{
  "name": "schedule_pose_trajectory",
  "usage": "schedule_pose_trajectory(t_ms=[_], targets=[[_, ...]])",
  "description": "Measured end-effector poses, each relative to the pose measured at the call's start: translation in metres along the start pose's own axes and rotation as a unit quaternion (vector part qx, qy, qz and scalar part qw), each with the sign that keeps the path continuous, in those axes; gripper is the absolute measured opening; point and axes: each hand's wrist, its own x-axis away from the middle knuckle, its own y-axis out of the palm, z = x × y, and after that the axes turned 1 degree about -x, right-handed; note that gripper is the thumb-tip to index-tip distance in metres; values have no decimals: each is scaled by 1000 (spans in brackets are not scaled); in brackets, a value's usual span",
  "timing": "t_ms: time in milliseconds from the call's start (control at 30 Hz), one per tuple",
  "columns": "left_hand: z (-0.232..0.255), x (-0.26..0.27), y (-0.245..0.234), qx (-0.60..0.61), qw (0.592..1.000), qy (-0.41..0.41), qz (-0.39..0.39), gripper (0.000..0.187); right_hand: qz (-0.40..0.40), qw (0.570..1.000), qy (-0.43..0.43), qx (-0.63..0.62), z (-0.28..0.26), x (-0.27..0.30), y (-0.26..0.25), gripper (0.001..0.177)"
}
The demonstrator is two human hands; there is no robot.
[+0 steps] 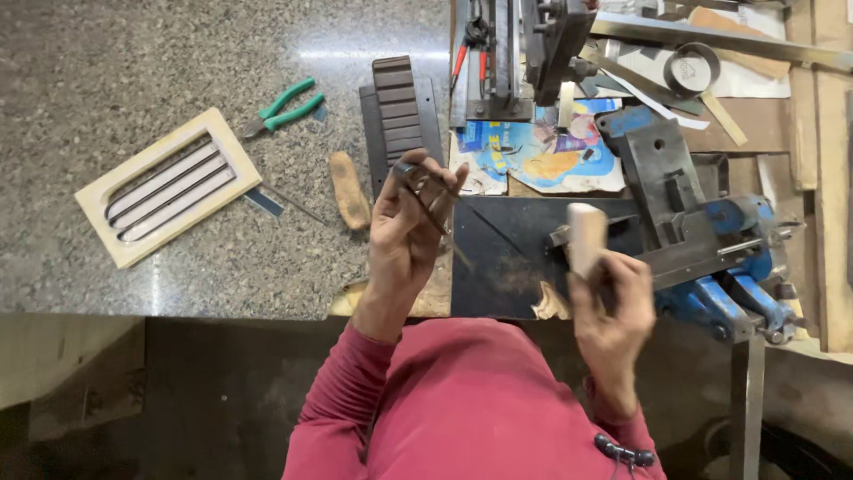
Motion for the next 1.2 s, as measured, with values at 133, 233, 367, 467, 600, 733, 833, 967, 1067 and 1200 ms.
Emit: schedule_pose_trajectory(t_ms=[133,233,367,467,600,733,833,967,1067,1200], targets=[[-1,-6,1,14,1000,10,13,49,14,1000,-1,11,-47,-16,-9,44],[-9,-7,10,11,1000,-16,-11,49,-28,998,-54,35,-69,-26,3,53],[-16,-3,24,1,997,-61,-35,47,-61,996,-70,-5,-81,-38,22,56],[-19,-4,28,2,996,-77,-37,45,-55,995,-80,-4,-84,-39,26,59],[-26,-4,28,5,997,-56,-43,44,-62,994,-87,-2,-81,-40,25,60],[-23,-2,29,-21,997,-42,-53,36,-66,993,-97,28,-78,-37,25,60],[-20,1,38,-66,996,-28,-45,39,-66,991,-108,46,-77,-37,23,61],[-15,1,42,-122,991,-21,-59,38,-58,989,-123,56,-77,-39,22,60],[-12,0,40,-133,988,-17,-78,36,-55,989,-128,58,-78,-39,21,59],[-10,4,39,-118,988,-24,-98,33,-55,988,-131,57,-79,-34,20,60]])
